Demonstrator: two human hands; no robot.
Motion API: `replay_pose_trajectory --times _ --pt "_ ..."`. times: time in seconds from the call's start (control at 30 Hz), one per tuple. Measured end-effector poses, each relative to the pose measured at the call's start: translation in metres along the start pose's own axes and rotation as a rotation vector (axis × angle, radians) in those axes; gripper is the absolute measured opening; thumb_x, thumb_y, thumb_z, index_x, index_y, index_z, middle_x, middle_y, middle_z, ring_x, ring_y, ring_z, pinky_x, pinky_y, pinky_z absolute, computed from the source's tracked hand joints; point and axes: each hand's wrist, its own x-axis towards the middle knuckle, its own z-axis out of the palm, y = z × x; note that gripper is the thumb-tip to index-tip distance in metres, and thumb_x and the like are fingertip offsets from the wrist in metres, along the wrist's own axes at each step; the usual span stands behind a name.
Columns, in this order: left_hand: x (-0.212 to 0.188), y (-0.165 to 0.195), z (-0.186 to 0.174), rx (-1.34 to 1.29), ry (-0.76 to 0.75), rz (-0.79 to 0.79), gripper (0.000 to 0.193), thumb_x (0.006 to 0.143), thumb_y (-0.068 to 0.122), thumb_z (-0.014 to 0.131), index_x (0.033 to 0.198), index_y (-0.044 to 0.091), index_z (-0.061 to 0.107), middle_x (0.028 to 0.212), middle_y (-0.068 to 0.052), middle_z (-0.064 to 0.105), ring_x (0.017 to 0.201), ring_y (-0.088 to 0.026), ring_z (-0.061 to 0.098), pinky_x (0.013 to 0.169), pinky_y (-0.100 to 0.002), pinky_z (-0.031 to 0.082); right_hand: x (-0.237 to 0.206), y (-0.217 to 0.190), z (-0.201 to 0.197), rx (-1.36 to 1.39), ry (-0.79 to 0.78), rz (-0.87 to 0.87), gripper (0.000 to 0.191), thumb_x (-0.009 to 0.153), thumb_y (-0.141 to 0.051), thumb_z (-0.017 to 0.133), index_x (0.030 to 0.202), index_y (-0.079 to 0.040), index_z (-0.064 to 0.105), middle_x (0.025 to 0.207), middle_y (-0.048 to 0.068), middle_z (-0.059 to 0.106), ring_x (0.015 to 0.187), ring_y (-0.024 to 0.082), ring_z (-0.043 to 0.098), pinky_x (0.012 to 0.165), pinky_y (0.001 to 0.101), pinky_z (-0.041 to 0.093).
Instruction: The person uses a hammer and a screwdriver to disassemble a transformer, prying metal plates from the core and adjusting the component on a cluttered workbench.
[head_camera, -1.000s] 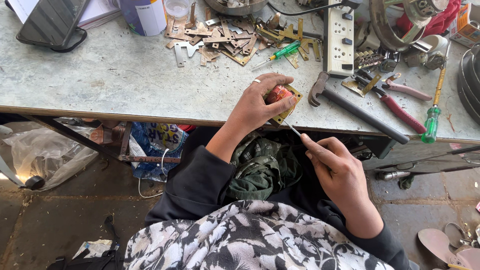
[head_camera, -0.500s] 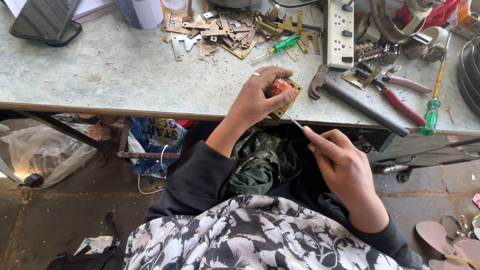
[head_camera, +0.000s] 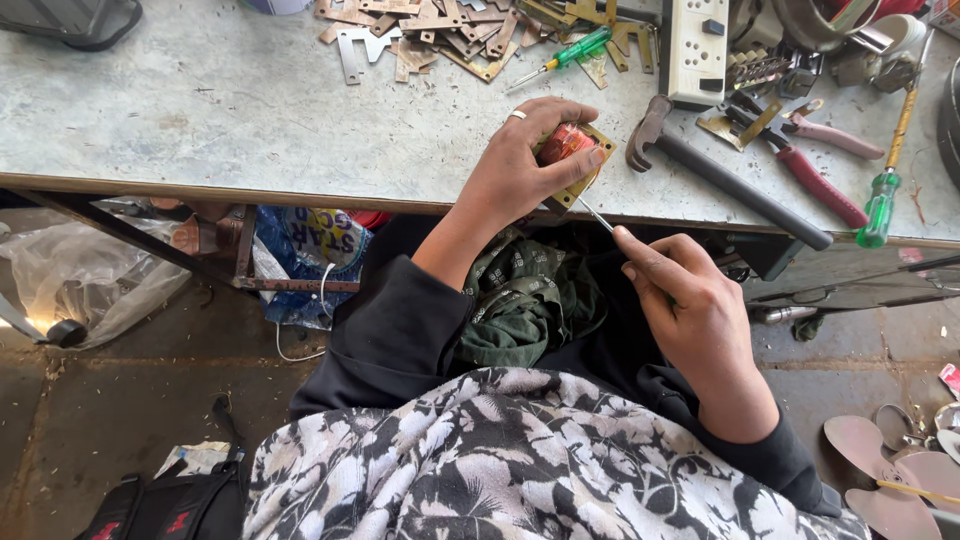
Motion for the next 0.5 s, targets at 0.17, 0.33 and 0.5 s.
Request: replay_pose_trajectory --times 0.17,0.33,0.5 --pt "-0.0003 0.0028 0.0008 -0.014 0.009 0.006 0.052 0.088 0.046 0.078 0.124 0.009 0.072 0.126 -0.009 0.069 0.12 -0.023 0.067 0.102 -0.036 0.055 0.0012 0.001 0.0012 -0.012 0.005 -0.001 0.042 0.092 -0.006 0.069 0.132 -0.018 0.071 0.098 0.008 0.069 0.077 0.022 0.07 0.068 0.0345 0.054" --pt "0.0012 0.0033 0.0 -0.046 0.0 -0.026 0.051 0.087 0.046 0.078 0.122 0.009 0.073 0.126 -0.009 0.067 0.116 -0.022 0.068 0.099 -0.035 0.058 0.0016 0.0039 0.0031 0.009 0.036 -0.019 0.04 0.093 -0.005 0.068 0.131 -0.017 0.071 0.098 0.008 0.069 0.078 0.021 0.071 0.069 0.0334 0.054" --pt "0.0031 -0.0001 0.0002 -0.062 -0.014 -0.049 0.048 0.089 0.045 0.077 0.12 0.009 0.074 0.121 -0.008 0.07 0.111 -0.021 0.071 0.096 -0.034 0.06 0.0034 0.0054 0.0096 0.114 0.065 -0.015 0.041 0.095 -0.002 0.066 0.133 -0.015 0.07 0.1 0.008 0.068 0.083 0.019 0.072 0.073 0.0309 0.054"
